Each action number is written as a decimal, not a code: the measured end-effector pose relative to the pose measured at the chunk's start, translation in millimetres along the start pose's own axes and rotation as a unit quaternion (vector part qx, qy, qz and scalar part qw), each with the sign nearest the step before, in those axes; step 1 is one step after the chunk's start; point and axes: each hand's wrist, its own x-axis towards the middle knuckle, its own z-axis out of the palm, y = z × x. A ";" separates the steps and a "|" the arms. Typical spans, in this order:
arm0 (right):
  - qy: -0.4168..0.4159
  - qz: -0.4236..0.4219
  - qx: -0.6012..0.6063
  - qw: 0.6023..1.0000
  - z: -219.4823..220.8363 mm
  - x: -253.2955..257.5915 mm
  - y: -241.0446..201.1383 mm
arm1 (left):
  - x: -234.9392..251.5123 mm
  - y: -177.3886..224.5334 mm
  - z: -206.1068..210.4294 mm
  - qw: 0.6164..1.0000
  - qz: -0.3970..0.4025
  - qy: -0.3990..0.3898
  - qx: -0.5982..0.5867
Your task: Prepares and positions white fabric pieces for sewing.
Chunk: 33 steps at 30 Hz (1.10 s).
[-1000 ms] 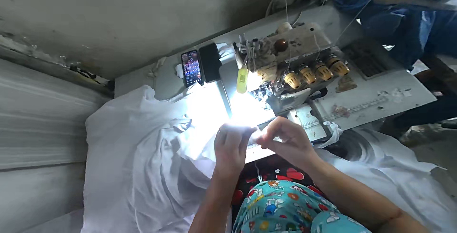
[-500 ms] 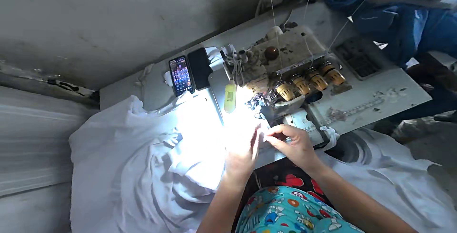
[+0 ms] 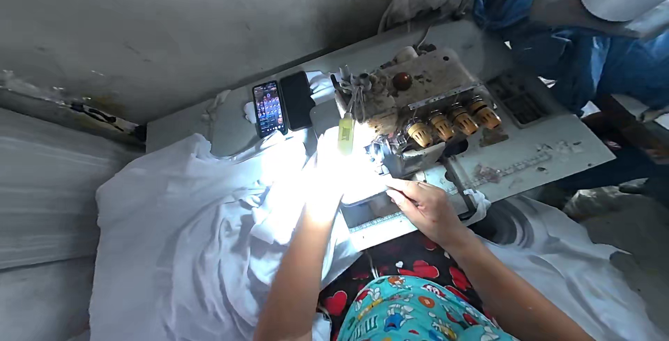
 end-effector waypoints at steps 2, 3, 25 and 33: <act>-0.003 0.001 0.019 1.000 -1.4 -1.1 -1.7 | 13.4 -12.8 20.6 0.996 0.015 0.086 -0.018; -0.003 -0.004 0.031 1.000 -1.6 -1.9 -2.8 | 15.1 -15.0 23.6 0.995 0.021 0.087 -0.046; 0.031 -0.024 0.023 0.999 -24.8 9.5 14.8 | -65.5 39.9 31.1 0.949 0.145 0.114 -0.255; -0.106 -0.069 0.215 0.968 -21.9 -13.5 -22.7 | -117.3 11.3 -14.9 0.954 0.133 0.037 -0.267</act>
